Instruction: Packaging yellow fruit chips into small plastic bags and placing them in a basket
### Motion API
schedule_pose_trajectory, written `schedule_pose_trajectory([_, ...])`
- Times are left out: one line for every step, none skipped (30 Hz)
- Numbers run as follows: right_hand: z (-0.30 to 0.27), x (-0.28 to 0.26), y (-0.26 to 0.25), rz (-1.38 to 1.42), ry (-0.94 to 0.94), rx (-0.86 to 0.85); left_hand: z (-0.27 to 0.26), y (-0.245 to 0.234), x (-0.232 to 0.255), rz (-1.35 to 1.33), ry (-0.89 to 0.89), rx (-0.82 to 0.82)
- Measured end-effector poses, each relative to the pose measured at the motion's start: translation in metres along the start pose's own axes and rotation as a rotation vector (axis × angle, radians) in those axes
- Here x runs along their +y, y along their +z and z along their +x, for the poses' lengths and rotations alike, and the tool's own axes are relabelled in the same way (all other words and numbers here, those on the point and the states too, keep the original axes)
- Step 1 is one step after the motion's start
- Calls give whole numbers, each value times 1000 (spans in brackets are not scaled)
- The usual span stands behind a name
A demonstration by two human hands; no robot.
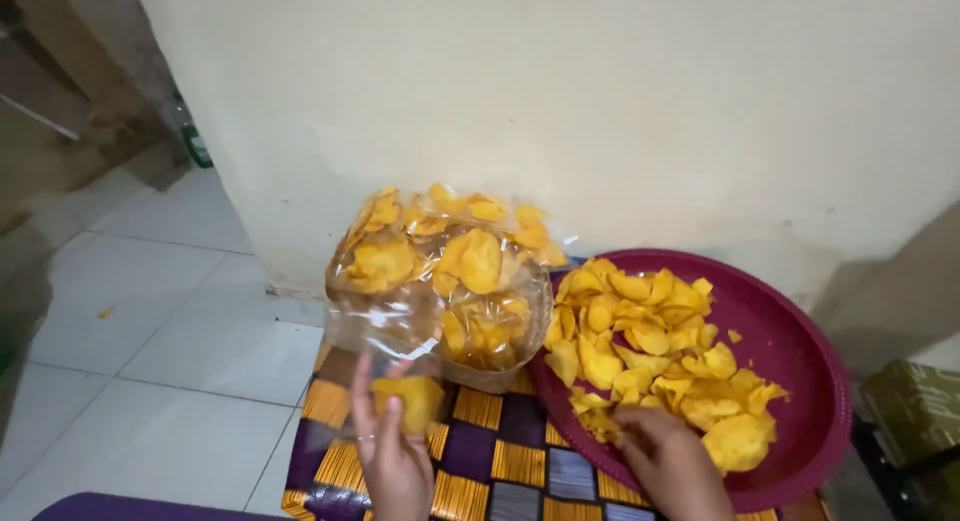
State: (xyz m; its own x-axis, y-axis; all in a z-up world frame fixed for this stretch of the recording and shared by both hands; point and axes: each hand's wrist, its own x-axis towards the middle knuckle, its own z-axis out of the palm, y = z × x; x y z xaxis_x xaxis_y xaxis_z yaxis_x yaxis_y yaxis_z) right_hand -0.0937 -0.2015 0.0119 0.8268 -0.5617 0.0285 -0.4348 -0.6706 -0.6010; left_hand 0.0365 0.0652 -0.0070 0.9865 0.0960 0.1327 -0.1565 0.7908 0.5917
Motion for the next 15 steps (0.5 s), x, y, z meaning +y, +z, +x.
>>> schedule_pose_trajectory([-2, -9, -4, -74, 65, -96, -1, -9, -7, 10, -83, -34])
schedule_pose_trajectory([-4, -18, -9, -148, 130, -190, -2, -16, -15, 21, -166, -69])
schedule_pose_trajectory([-2, -10, -2, -134, 127, -176, 2, -26, -21, 24, -159, -87])
schedule_pose_trajectory([1, -3, 4, -155, 100, -133, 6, -35, -27, 35, -237, -59])
schedule_pose_trajectory([6, 6, 7, -178, 77, -83, 12, -40, -36, 42, -318, -35])
schedule_pose_trajectory([11, 18, 13, -167, 77, -63, 24, -59, -49, 42, -314, -58])
schedule_pose_trajectory([15, 31, 18, -116, -31, -15, 35, -77, -64, -2, -370, -27])
schedule_pose_trajectory([21, 44, 23, -65, -140, 35, 48, -95, -79, -47, -428, 3])
schedule_pose_trajectory([20, 53, 29, -65, -142, 49, 52, -93, -73, -52, -426, -10])
schedule_pose_trajectory([19, 62, 36, 21, -310, 295, 56, -91, -67, 58, -466, -47])
schedule_pose_trajectory([18, 71, 42, 104, -479, 533, 57, -91, -60, 166, -504, -75])
schedule_pose_trajectory([43, 102, 47, 101, -484, 539, 60, -86, -61, 160, -500, -79])
schedule_pose_trajectory([65, 133, 56, -28, -184, 68, 61, -84, -58, 178, -521, -48])
schedule_pose_trajectory([87, 164, 64, -153, 126, -397, 62, -83, -56, 196, -542, -17])
schedule_pose_trajectory([96, 198, 53, -157, 125, -396, 64, -86, -58, 192, -541, -15])
